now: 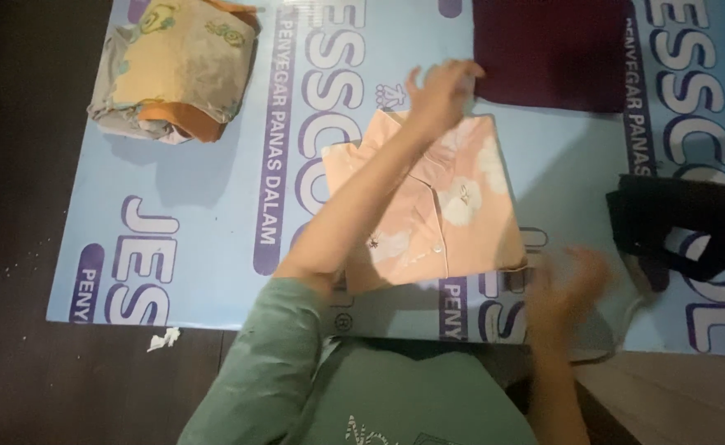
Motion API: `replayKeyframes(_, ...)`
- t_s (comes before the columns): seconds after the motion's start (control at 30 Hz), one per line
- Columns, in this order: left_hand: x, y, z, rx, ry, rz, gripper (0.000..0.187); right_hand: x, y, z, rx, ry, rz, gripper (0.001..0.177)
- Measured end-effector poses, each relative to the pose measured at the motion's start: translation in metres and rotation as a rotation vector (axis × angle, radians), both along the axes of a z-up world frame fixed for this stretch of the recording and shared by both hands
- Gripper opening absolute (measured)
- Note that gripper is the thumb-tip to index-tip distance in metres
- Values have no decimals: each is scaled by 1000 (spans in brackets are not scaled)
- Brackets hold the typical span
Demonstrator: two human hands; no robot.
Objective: Ironing and folding a shirt and a dress on a flat surface on the floor
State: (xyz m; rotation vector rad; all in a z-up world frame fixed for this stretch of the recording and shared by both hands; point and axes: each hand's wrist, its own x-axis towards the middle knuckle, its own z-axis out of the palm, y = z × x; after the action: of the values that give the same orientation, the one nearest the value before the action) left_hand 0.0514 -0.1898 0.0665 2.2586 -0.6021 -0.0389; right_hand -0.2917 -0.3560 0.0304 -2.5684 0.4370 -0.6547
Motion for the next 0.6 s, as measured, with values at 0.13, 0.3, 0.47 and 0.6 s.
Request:
replayKeyframes(0.13, 6, 72, 5, -44, -121, 236, 48, -44, -70, -18, -376, -420, -288, 86)
replayKeyframes(0.3, -2, 169, -5, 211, -138, 361, 36, -38, -122, -18, -102, -409, -246, 84)
replayKeyframes(0.47, -8, 227, -17, 195, 299, -86, 44, -17, -137, -27, 260, -594, 74, 40)
replayKeyframes(0.6, -7, 235, -39, 193, 242, -179, 43, 7, -113, 22, 435, -457, 244, 57)
